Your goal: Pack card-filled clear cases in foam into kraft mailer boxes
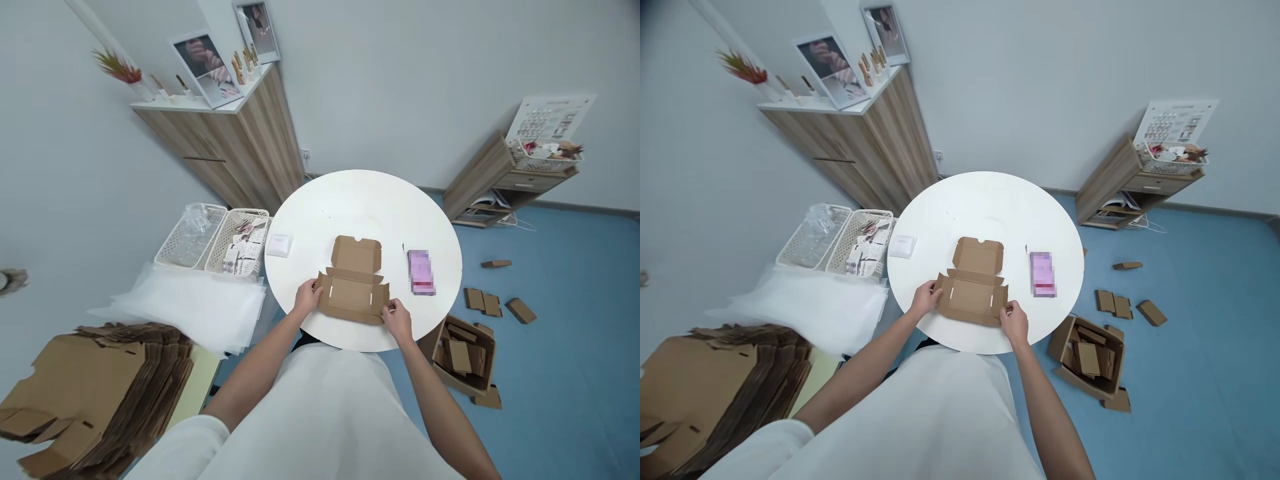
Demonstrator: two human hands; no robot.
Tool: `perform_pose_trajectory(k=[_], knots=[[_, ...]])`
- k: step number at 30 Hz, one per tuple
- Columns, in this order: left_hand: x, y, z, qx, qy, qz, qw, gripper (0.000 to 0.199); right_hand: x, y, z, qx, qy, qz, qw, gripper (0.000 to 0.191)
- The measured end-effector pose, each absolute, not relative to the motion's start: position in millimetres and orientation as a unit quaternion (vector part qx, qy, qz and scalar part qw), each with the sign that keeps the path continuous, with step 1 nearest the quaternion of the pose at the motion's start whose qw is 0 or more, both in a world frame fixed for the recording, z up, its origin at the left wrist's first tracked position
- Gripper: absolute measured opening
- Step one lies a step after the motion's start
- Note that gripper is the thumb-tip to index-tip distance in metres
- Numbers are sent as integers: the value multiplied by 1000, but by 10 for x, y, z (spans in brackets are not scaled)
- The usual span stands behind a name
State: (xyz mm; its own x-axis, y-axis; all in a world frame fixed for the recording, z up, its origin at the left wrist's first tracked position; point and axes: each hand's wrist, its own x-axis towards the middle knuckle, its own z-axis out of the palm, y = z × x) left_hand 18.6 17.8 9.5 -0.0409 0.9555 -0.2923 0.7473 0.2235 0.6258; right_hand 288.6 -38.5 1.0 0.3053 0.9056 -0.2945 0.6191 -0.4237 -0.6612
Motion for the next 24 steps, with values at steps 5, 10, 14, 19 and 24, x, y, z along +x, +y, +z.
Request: perform_pose_trajectory(k=[5,10,14,19,24], knots=[[186,91,182,661,703,150,216,57,2985,-259,11,-781,-526,237,239,56],[291,-101,323,828,524,52,194,65,3008,250,120,-716,-578,303,248,53],[411,-163,218,860,471,-17,196,54,2927,687,68,-711,-535,400,220,46],[458,-164,28,857,478,-51,186,33,2842,884,-103,-716,-524,411,212,33],[467,-107,26,853,491,-59,169,45,2828,821,-119,-713,-544,389,210,34]])
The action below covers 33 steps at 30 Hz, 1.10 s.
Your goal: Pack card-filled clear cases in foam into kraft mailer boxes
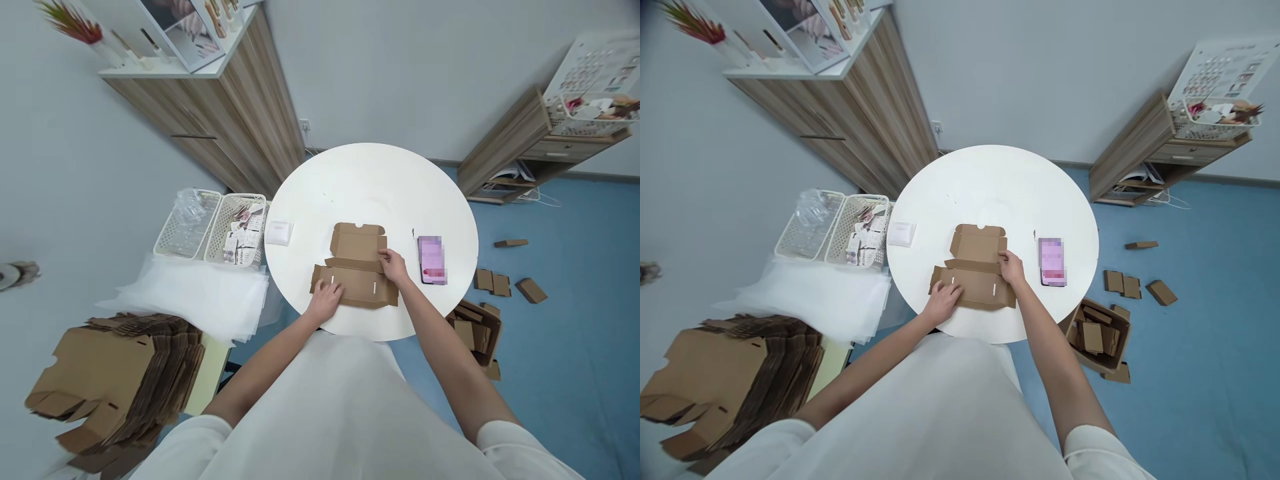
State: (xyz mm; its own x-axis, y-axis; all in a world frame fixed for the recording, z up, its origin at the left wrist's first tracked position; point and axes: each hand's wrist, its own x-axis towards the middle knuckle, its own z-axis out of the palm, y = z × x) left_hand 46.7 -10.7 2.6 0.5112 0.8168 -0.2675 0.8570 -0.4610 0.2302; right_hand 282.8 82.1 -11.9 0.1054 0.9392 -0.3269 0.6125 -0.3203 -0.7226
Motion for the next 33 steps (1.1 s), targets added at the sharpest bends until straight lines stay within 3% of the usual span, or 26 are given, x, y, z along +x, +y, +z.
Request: perform_pose_trajectory(k=[6,9,13,16,19,23,28,33], knots=[[568,138,119,843,521,-71,116,90,2798,700,-39,-686,-594,367,203,34],[621,256,116,844,513,-102,115,101,2781,649,-21,-680,-607,365,192,34],[655,310,67,844,506,-133,118,100,2774,587,11,-672,-631,359,148,35],[660,304,45,844,506,-132,120,98,2761,499,73,-674,-678,269,116,39],[659,303,50,844,506,-131,122,97,2721,353,133,-636,-750,161,85,64],[669,314,65,847,505,-120,116,90,2634,163,103,-531,-836,138,7,84],[637,239,65,826,548,-78,108,91,2562,95,-34,-546,-827,135,-23,85],[317,-6,24,693,707,-21,136,103,2558,106,-86,-555,-818,150,-18,82]])
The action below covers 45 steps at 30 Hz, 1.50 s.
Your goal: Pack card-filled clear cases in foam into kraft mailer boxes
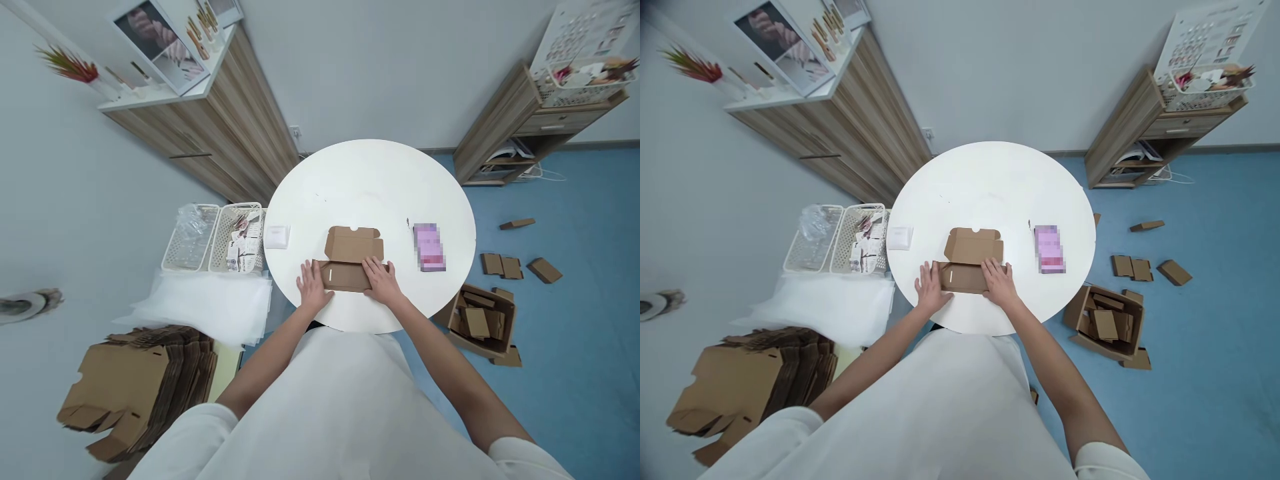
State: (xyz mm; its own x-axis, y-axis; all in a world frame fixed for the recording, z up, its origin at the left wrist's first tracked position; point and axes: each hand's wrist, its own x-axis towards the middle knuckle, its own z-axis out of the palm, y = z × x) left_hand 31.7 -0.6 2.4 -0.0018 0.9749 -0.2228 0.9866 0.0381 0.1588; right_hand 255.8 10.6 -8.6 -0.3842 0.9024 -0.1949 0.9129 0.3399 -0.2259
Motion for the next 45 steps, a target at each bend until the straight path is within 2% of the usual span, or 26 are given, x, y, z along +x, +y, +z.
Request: perform_pose_trajectory(k=[2,7,13,17,24,36,45], knots=[[140,-97,-13,639,749,1,175,101,2554,104,-96,557,816,-154,13,81],[-82,-129,-102,591,742,102,300,81,2490,110,-111,558,815,-160,2,78],[-6,38,-98,524,759,173,346,47,2408,128,-99,559,813,-163,7,77],[-23,70,-76,511,751,196,370,32,2410,129,-98,560,811,-167,11,78],[-41,68,-99,495,753,185,393,29,2377,111,-87,553,817,-160,8,85],[-19,79,-145,443,778,219,387,17,2372,117,-94,554,816,-163,13,81],[191,88,-79,485,747,228,392,28,2290,121,-86,551,820,-156,17,83]])
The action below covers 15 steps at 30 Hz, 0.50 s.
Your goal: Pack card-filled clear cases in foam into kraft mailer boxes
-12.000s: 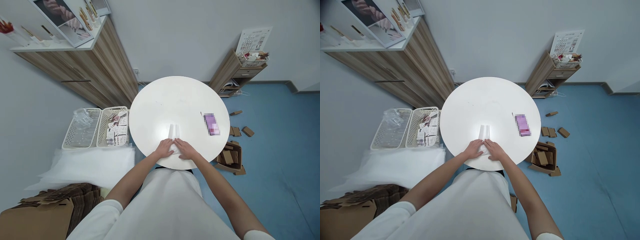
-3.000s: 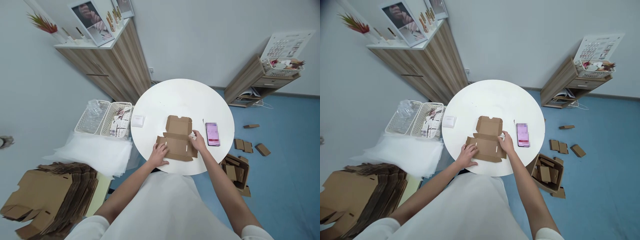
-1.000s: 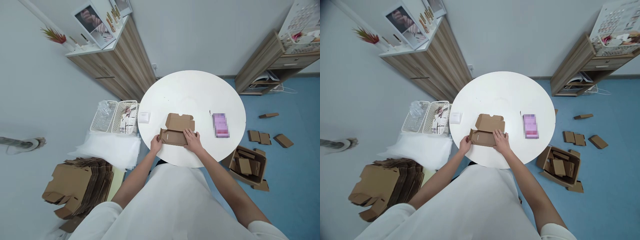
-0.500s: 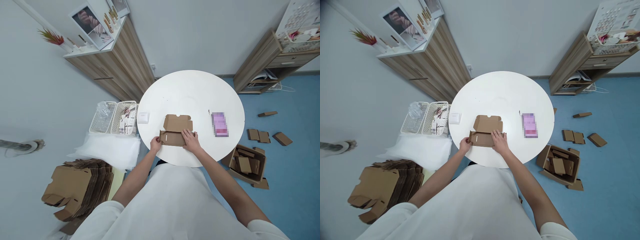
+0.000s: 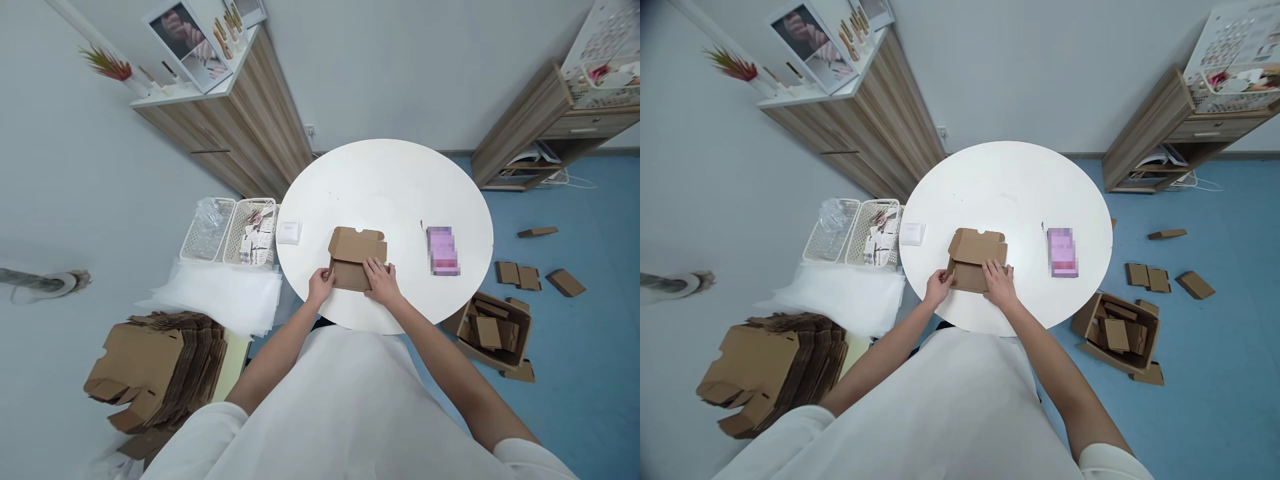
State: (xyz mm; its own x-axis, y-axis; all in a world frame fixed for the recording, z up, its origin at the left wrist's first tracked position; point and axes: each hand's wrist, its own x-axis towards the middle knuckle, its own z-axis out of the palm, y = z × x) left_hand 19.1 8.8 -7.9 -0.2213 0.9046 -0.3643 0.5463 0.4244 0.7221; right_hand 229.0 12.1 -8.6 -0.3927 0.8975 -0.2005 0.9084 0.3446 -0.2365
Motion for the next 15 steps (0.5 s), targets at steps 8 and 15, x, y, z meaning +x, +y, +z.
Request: perform_pose_trajectory(k=[8,15], knots=[[196,75,-25,521,709,193,434,45,2271,59,-75,544,824,-158,22,86],[168,71,-70,538,727,141,403,29,2281,33,-54,530,831,-165,35,97]])
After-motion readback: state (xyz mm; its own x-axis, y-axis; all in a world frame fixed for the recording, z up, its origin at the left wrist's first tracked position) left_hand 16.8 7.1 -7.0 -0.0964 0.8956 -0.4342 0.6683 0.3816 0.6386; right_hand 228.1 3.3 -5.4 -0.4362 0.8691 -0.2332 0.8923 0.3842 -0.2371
